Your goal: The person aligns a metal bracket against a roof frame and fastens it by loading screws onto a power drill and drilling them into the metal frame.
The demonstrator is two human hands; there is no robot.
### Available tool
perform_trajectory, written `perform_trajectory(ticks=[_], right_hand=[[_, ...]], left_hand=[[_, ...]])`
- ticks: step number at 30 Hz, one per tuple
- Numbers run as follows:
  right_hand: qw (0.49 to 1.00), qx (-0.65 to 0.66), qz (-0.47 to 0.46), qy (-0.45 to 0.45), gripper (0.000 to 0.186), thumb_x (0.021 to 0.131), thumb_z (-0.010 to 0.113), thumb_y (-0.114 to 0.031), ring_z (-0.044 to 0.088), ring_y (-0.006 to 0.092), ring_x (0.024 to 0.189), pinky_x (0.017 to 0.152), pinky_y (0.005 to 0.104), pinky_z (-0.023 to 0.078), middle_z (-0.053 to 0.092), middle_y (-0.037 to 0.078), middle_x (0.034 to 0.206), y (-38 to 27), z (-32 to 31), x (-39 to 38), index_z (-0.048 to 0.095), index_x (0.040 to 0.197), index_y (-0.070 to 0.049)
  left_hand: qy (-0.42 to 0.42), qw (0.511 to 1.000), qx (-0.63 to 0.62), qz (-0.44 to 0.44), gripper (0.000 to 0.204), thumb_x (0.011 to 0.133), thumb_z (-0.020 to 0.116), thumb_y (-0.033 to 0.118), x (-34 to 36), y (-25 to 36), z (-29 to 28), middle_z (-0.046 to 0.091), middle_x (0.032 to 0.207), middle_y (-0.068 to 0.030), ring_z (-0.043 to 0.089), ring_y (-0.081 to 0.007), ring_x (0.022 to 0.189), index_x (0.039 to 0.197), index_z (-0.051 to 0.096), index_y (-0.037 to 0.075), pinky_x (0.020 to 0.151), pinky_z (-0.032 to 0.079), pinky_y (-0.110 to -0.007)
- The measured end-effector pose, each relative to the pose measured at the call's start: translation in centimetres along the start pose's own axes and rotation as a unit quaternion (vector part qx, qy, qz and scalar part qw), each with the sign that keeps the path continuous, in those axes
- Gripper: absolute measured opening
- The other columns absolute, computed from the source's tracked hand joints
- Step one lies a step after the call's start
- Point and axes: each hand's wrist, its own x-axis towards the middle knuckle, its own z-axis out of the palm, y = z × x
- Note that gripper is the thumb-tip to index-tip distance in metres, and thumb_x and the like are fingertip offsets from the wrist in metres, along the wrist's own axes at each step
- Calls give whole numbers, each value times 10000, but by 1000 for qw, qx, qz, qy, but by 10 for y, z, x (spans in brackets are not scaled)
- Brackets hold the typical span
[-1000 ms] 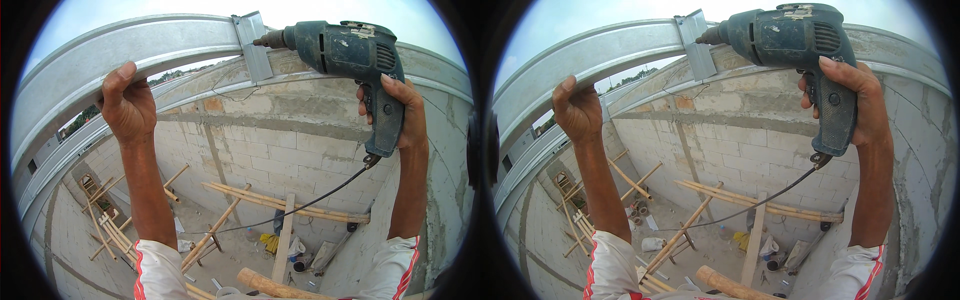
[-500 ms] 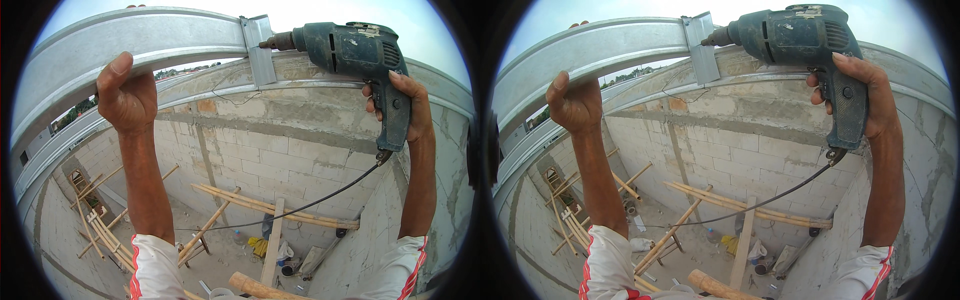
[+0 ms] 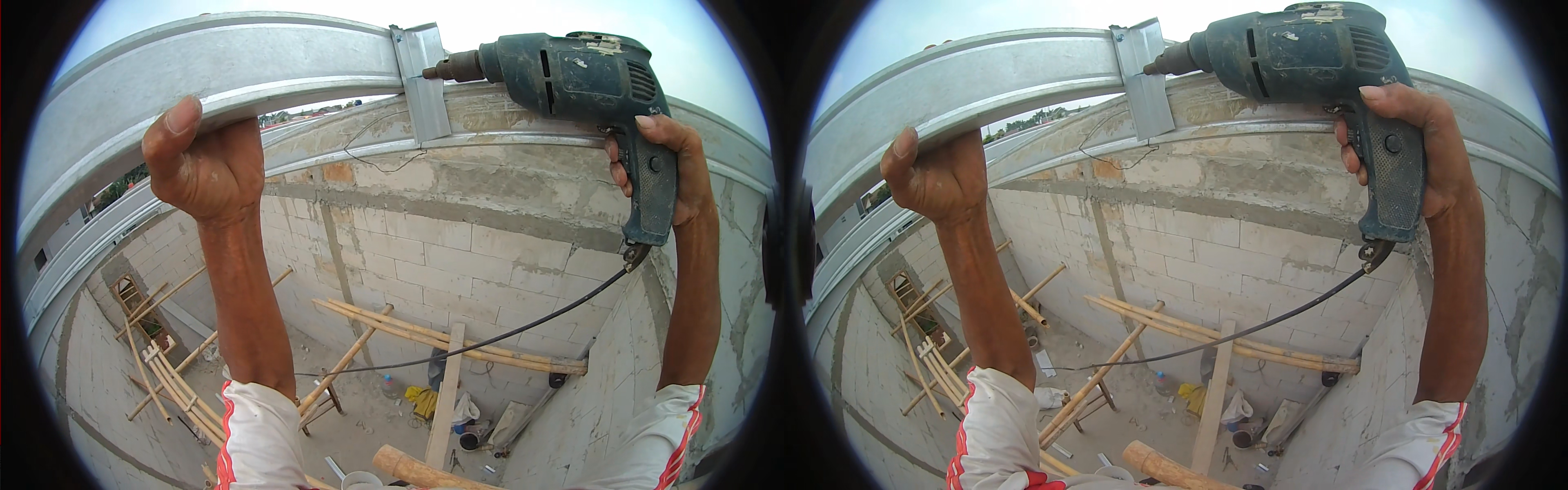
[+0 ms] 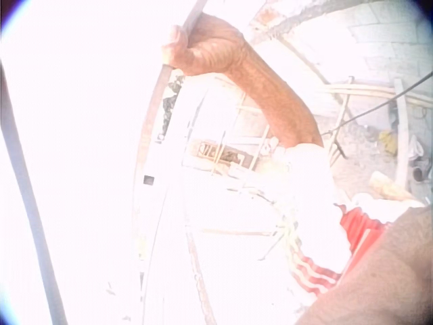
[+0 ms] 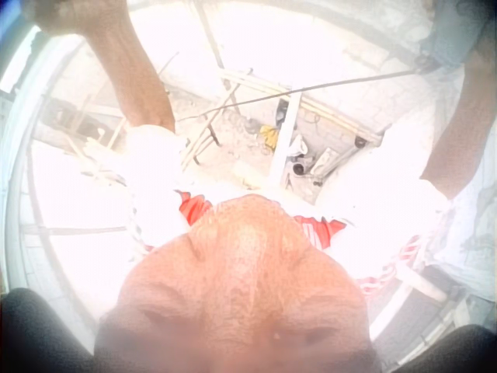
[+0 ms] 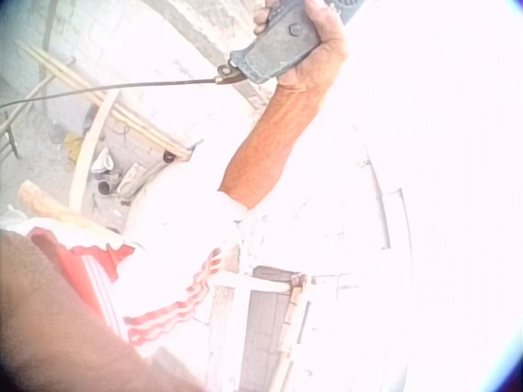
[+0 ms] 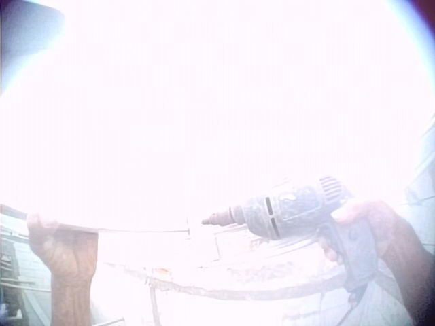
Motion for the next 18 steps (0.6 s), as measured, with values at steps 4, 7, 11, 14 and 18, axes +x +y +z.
perform_trajectory(ticks=[4,7,11,14,18], right_hand=[[1000,7,0,11,477,817,647,-253,661,183,504,402,246,572,655,174,749,2,2,-1,547,1057,147],[1000,9,0,6,469,814,645,-242,662,186,507,404,249,573,654,176,747,3,2,-1,548,1053,150],[1000,-15,2,26,476,811,643,-247,662,185,509,400,250,570,653,177,747,0,2,0,548,1054,151],[999,-19,3,33,481,813,641,-254,661,185,509,400,251,568,654,176,748,0,2,-2,547,1055,151],[999,-31,-3,35,478,815,640,-257,660,181,508,404,251,567,655,174,751,0,4,-3,548,1051,149]], left_hand=[[12,1000,-13,-5,377,671,672,230,-1,-2,3,585,926,-211,571,-309,1038,895,651,-73,1024,364,-452],[18,1000,0,1,371,664,671,233,0,0,2,581,908,-216,571,-320,1027,880,655,-68,1023,359,-454],[16,1000,11,3,375,654,671,240,0,0,0,570,916,-228,563,-336,1022,871,657,-66,1015,355,-464],[21,1000,4,2,377,655,671,240,-1,-1,3,569,931,-231,561,-341,1025,871,658,-69,1012,356,-466],[20,1000,9,7,384,655,669,240,-1,-1,4,570,932,-230,561,-344,1029,883,658,-69,1010,361,-472]])
